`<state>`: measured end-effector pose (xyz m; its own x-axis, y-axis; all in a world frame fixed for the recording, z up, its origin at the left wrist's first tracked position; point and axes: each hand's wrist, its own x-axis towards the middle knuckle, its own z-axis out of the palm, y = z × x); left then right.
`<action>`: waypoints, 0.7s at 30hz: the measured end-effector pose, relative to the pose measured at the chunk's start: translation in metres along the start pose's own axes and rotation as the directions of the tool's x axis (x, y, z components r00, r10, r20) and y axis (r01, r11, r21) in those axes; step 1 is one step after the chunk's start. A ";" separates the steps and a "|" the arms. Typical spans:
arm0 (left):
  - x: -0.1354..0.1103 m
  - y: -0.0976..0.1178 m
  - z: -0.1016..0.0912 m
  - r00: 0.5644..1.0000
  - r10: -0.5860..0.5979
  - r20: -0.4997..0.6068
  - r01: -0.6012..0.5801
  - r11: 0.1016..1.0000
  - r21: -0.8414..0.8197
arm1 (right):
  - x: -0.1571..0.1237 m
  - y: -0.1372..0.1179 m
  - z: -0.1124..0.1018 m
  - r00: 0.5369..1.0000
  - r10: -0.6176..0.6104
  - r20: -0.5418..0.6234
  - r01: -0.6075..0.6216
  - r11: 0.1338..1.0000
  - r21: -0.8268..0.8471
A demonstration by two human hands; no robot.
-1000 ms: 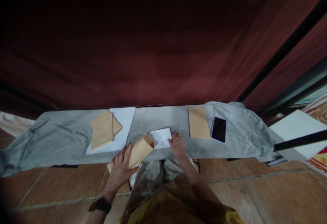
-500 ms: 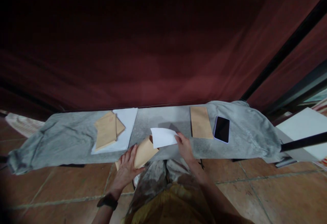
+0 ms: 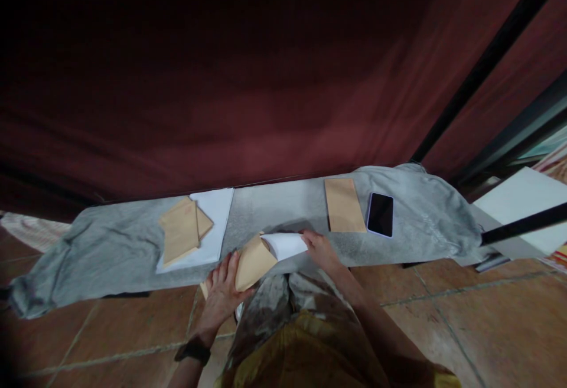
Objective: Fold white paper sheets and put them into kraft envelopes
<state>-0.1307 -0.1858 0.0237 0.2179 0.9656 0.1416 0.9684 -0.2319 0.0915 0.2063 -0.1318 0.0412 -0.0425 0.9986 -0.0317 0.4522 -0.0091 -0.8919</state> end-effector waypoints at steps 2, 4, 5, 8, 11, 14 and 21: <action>0.001 0.001 -0.001 1.000 0.000 0.001 0.000 1.000 0.010 | 0.002 0.000 -0.006 0.999 0.031 0.045 -0.029 0.999 -0.042; 0.002 0.002 -0.001 1.000 0.003 0.006 -0.003 1.000 0.009 | 0.005 0.000 -0.011 0.995 0.067 0.069 -0.060 0.994 -0.096; 0.002 0.003 -0.002 1.000 0.009 0.008 -0.009 1.000 0.008 | 0.007 0.000 -0.013 0.994 0.083 0.077 -0.074 0.990 -0.120; 0.006 0.006 -0.003 0.999 0.034 0.003 -0.034 0.999 0.005 | 0.010 -0.001 -0.015 0.991 0.108 0.073 -0.097 0.985 -0.143; 0.012 0.011 -0.004 0.998 0.055 -0.005 -0.056 0.998 -0.012 | 0.011 -0.002 -0.010 0.989 0.132 0.073 -0.120 0.982 -0.145; 0.018 0.017 -0.006 0.998 0.060 0.004 -0.059 0.998 -0.038 | 0.010 -0.005 -0.003 0.986 0.151 0.078 -0.140 0.982 -0.129; 0.035 0.027 -0.011 0.985 0.169 0.017 -0.167 0.982 -0.089 | 0.010 -0.009 -0.005 0.989 0.118 0.088 -0.111 0.990 -0.081</action>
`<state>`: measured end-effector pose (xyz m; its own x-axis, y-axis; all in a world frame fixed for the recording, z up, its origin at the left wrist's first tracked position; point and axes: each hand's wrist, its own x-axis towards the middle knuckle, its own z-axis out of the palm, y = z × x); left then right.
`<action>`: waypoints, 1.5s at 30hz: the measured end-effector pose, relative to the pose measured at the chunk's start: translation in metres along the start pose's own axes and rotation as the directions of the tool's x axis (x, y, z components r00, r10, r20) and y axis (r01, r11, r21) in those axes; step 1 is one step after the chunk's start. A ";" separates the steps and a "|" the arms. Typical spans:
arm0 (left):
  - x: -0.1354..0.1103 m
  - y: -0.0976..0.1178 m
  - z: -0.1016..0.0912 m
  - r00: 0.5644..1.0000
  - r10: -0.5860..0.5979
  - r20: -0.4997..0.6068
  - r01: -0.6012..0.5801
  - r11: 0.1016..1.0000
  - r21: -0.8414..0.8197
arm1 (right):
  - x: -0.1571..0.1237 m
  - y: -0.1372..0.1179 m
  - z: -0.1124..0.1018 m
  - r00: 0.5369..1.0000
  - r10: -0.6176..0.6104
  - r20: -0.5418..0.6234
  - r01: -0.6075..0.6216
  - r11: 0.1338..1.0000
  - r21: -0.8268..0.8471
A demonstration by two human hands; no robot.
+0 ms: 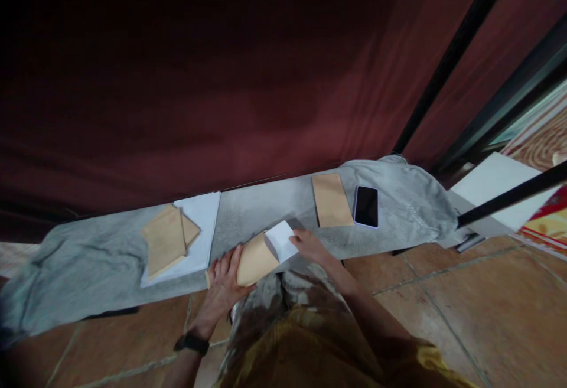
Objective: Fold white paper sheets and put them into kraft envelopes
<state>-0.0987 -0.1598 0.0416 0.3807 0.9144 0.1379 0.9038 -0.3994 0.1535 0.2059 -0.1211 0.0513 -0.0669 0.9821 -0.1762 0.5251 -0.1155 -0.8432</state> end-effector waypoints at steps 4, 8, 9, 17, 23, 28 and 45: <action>0.012 0.008 0.003 1.000 0.024 0.003 -0.024 0.999 -0.036 | -0.002 -0.006 0.007 1.000 -0.024 -0.011 0.025 0.999 0.044; 0.020 0.017 0.008 0.999 0.045 0.016 -0.044 0.997 -0.062 | -0.005 -0.009 0.017 1.000 -0.014 -0.023 0.016 0.996 0.085; 0.020 0.019 0.009 0.998 0.048 0.029 -0.046 0.996 -0.074 | -0.005 -0.008 0.018 1.000 -0.003 -0.029 0.005 0.996 0.093; 0.027 0.038 0.009 0.998 0.047 0.049 -0.041 0.992 -0.117 | -0.001 0.000 0.017 0.996 0.040 -0.075 -0.029 0.988 0.151; 0.029 0.041 0.015 0.996 0.084 0.030 -0.080 0.992 -0.093 | -0.002 0.009 0.031 0.999 0.019 -0.033 -0.012 0.981 0.194; 0.032 0.037 0.015 0.992 0.125 -0.017 -0.126 0.991 -0.053 | -0.004 0.015 0.035 0.999 -0.004 -0.051 0.015 0.975 0.221; 0.042 0.037 0.008 0.971 0.232 -0.060 -0.235 0.971 -0.037 | -0.004 0.023 0.038 0.976 0.161 -0.146 -0.085 0.902 0.423</action>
<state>-0.0481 -0.1351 0.0457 0.5675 0.7910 0.2286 0.7815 -0.6049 0.1529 0.1859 -0.1332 0.0133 0.1427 0.9618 -0.2335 0.1209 -0.2510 -0.9604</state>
